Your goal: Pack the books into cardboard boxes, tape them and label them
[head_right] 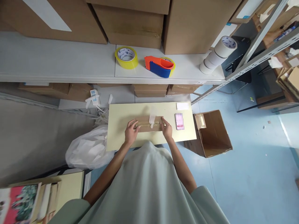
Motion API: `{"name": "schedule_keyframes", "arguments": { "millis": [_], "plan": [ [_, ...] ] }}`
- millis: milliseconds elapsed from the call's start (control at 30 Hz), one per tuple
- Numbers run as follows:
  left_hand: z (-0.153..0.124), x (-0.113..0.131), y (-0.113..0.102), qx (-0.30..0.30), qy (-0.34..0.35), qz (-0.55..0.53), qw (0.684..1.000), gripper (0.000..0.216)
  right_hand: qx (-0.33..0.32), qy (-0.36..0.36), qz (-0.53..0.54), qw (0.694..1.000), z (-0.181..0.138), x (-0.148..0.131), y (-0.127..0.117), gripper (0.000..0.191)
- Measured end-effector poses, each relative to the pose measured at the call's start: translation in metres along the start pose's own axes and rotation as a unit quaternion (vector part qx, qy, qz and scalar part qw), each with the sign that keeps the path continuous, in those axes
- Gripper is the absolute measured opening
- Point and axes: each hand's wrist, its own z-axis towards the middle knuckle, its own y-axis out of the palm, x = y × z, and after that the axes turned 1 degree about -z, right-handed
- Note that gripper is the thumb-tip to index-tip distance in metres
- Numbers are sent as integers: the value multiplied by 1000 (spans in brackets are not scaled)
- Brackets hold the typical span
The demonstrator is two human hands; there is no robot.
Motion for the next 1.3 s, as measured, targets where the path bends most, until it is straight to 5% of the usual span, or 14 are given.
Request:
{"name": "schedule_keyframes", "arguments": {
  "millis": [300, 500, 633, 733, 900, 1133, 1300],
  "plan": [
    [4, -1, -8, -24, 15, 36, 999, 29, 58, -103, -96, 988, 19, -6, 1, 50],
    [9, 3, -11, -52, 56, 105, 992, 32, -49, -67, -182, 980, 70, -42, 14, 43],
    [11, 6, -10, -77, 77, 117, 987, 37, -96, -87, -150, 980, 85, -60, 24, 15],
    [11, 7, -8, -73, 73, 107, 989, 38, -96, -115, -93, 984, 83, -67, 21, 11],
    [11, 8, -9, -70, 66, 98, 991, 37, -63, -150, 4, 987, 74, -83, -4, 22],
    [12, 9, -9, -71, 64, 91, 991, 39, -40, -141, 151, 978, 83, -113, -32, 68],
    [13, 8, -9, -73, 56, 87, 992, 38, -72, -151, 130, 977, 89, -99, -34, 76]
  ]
}}
